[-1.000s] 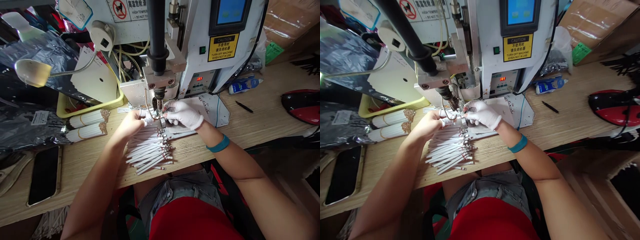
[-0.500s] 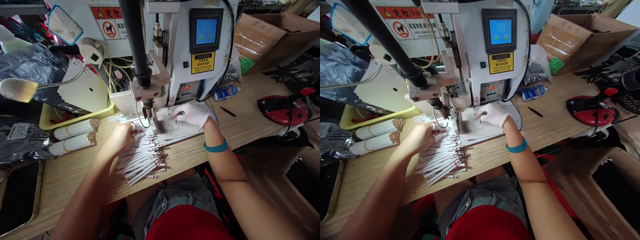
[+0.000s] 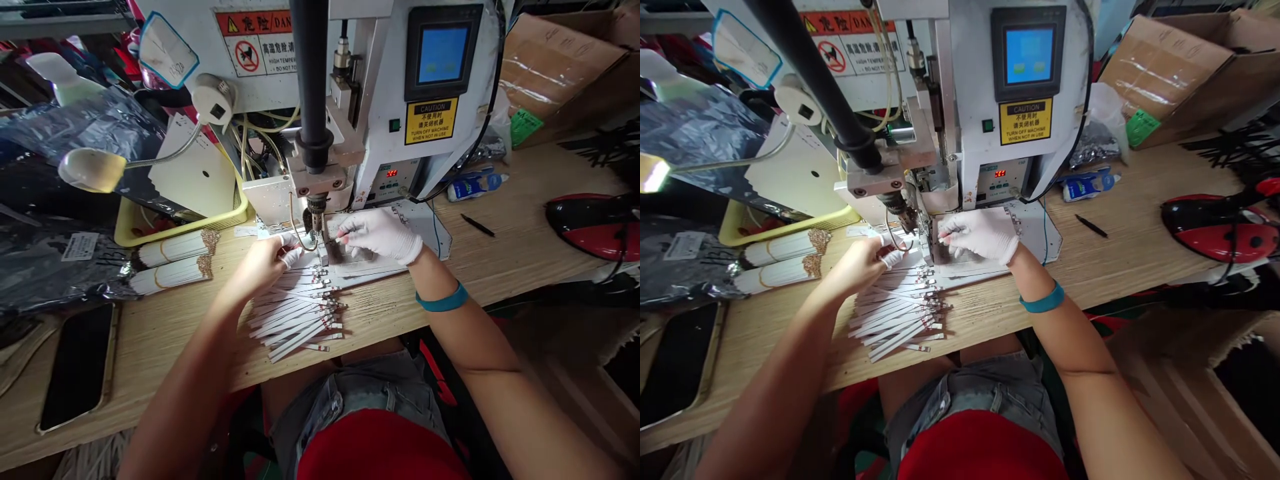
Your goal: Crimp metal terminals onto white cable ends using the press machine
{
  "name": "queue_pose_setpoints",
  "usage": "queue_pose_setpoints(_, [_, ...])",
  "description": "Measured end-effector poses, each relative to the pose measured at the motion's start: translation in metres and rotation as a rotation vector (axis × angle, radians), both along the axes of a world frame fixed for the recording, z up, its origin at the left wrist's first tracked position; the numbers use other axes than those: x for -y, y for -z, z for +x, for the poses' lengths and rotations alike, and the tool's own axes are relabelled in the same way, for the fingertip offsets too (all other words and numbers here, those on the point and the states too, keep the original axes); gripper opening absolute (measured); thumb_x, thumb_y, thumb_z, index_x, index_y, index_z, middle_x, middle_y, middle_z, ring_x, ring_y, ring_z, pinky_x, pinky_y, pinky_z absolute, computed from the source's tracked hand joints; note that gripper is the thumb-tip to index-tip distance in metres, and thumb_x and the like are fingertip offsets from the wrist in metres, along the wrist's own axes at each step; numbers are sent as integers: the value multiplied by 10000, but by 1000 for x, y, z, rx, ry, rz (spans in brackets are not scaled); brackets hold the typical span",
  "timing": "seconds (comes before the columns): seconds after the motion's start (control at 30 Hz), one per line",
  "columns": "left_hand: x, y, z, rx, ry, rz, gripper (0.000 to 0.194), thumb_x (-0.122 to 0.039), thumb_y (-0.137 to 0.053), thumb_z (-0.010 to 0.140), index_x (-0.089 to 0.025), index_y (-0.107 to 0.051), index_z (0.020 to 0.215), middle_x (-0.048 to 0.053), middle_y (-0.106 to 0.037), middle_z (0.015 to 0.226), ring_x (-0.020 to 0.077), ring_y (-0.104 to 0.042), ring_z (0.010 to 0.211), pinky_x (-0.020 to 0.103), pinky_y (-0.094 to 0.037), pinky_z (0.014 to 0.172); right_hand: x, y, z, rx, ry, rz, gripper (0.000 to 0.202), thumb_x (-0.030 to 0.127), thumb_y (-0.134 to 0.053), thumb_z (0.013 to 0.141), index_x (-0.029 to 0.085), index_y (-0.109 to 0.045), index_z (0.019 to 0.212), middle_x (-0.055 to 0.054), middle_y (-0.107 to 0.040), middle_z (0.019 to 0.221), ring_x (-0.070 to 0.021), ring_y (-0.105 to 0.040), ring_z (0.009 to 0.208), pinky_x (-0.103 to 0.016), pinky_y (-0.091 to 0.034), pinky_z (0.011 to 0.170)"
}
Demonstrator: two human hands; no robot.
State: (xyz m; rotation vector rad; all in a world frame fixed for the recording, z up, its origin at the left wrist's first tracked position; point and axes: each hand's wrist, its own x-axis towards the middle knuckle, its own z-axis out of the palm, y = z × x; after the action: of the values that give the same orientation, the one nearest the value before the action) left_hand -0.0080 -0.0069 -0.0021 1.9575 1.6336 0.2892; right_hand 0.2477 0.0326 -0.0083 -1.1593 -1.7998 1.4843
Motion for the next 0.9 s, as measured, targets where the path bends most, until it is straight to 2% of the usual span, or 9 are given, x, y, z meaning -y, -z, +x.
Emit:
queue_pose_setpoints(0.07, [-1,1,0,63,-18,-17,247,-323,-514,788,-132,-652,860,54,-656,761,178,-536,661,268,-376,613,2,5,-8,-80,-15,-29,157,272,-702,773,130,-664,827,-51,-678,728,-125,-638,553,-225,-512,445])
queue_pose_setpoints(0.2, [-1,1,-1,236,21,-32,257,-370,-551,788,-138,-660,802,44,-668,788,178,-562,720,262,-404,666,4,10,-22,-152,11,-94,178,298,-681,811,133,-618,788,-16,-632,626,-100,-604,461,-201,-514,401])
queue_pose_setpoints(0.4, [-1,2,1,412,-47,-108,258,-386,-628,737,-134,-672,769,29,-642,723,159,-541,683,258,-407,647,7,8,-32,-275,34,-278,123,136,-670,766,154,-575,842,24,-597,591,-70,-531,404,-151,-420,307])
queue_pose_setpoints(0.5, [-1,4,5,435,-83,-111,235,-365,-648,711,-144,-673,786,23,-643,725,165,-551,699,266,-419,658,8,6,-36,-288,49,-309,118,119,-657,761,158,-572,833,27,-582,608,-50,-493,403,-125,-350,277])
queue_pose_setpoints(0.6, [-1,4,8,425,-72,-93,200,-350,-647,689,-150,-648,694,12,-605,651,168,-541,672,266,-412,626,8,5,-38,-262,69,-322,110,108,-642,763,161,-569,827,40,-551,577,-41,-456,388,-117,-307,266])
queue_pose_setpoints(0.7, [-1,4,10,405,-72,-78,197,-344,-636,675,-153,-615,626,6,-569,600,164,-525,646,259,-397,596,9,5,-40,-259,88,-324,110,107,-640,760,163,-568,822,46,-536,567,-42,-447,384,-118,-294,264])
queue_pose_setpoints(0.9, [0,1,14,360,-126,-86,148,-291,-598,665,-150,-589,621,-3,-552,607,132,-469,601,241,-360,564,11,2,-40,-257,121,-342,117,103,-651,756,168,-571,812,62,-502,499,-47,-435,363,-121,-290,271])
